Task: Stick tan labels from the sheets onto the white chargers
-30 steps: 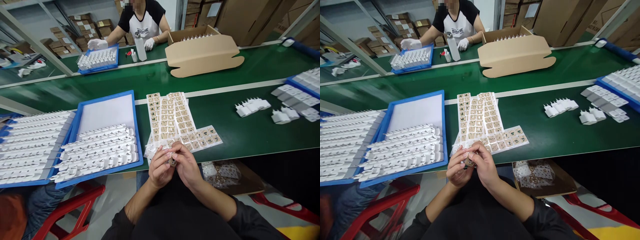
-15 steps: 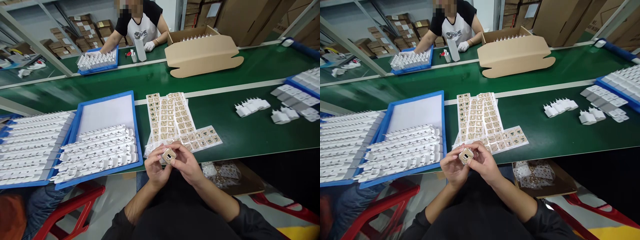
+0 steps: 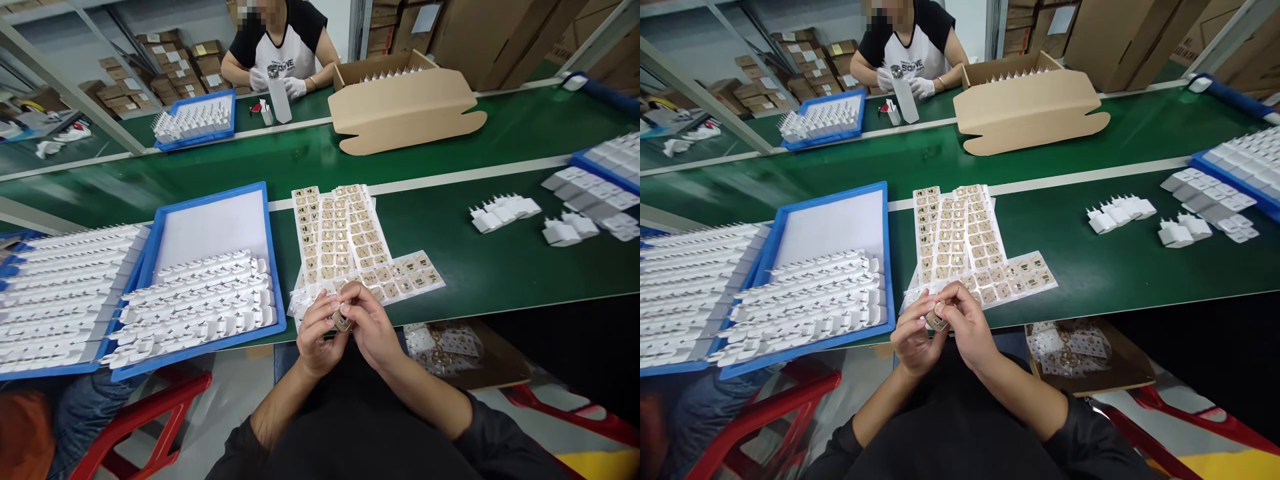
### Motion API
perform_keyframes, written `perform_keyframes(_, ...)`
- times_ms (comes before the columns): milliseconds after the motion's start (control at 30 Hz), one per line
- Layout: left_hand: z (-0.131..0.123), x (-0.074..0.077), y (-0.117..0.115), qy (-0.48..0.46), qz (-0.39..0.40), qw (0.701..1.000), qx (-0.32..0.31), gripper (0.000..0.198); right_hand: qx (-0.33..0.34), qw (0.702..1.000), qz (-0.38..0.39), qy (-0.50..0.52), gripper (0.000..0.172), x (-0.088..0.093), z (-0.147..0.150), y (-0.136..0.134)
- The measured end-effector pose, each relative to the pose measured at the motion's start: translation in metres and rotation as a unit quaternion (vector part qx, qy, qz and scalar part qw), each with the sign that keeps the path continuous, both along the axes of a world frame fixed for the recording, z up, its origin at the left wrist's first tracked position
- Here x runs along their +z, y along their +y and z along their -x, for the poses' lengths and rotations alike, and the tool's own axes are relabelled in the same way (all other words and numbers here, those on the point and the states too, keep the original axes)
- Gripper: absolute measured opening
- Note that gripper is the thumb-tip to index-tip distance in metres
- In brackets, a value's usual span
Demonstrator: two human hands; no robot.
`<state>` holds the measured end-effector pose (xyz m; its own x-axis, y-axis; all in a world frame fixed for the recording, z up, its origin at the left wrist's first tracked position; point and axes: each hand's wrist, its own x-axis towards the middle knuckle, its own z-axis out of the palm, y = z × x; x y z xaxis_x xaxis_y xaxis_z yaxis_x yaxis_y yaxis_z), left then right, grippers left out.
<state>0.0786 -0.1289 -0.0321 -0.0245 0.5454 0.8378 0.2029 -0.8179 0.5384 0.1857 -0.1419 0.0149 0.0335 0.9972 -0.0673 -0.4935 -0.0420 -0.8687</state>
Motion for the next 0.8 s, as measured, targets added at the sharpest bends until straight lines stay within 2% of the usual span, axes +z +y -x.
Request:
perform_keyframes(167,0.000,0.000,-0.001,-0.014,0.008,1.000,-0.022,0.054,0.011,1.000,0.004,0.019,0.013,0.002,-0.008,0.001)
perform_keyframes(300,0.002,0.004,0.000,-0.044,0.031,0.997,-0.059,0.058,0.071,0.995,-0.035,-0.068,0.019,-0.001,-0.027,0.000)
perform_keyframes(367,0.003,0.006,0.001,-0.047,0.034,0.996,-0.074,0.063,0.074,0.986,-0.075,-0.129,0.022,0.000,-0.037,0.002)
perform_keyframes(433,0.004,0.006,0.002,-0.038,0.033,0.995,-0.085,0.068,0.056,0.970,-0.118,-0.205,0.020,0.006,-0.045,0.004)
perform_keyframes(567,0.005,0.004,0.002,-0.028,0.029,0.995,-0.086,0.071,0.022,0.915,-0.199,-0.350,0.009,0.021,-0.050,0.009)
perform_keyframes(667,0.008,0.003,0.003,-0.015,0.033,0.997,-0.065,0.069,0.005,0.887,-0.249,-0.388,0.010,0.027,-0.049,0.011)
perform_keyframes(800,0.010,0.005,0.003,0.003,0.038,0.998,-0.058,0.066,-0.036,0.842,-0.315,-0.437,0.020,0.020,-0.050,0.010)
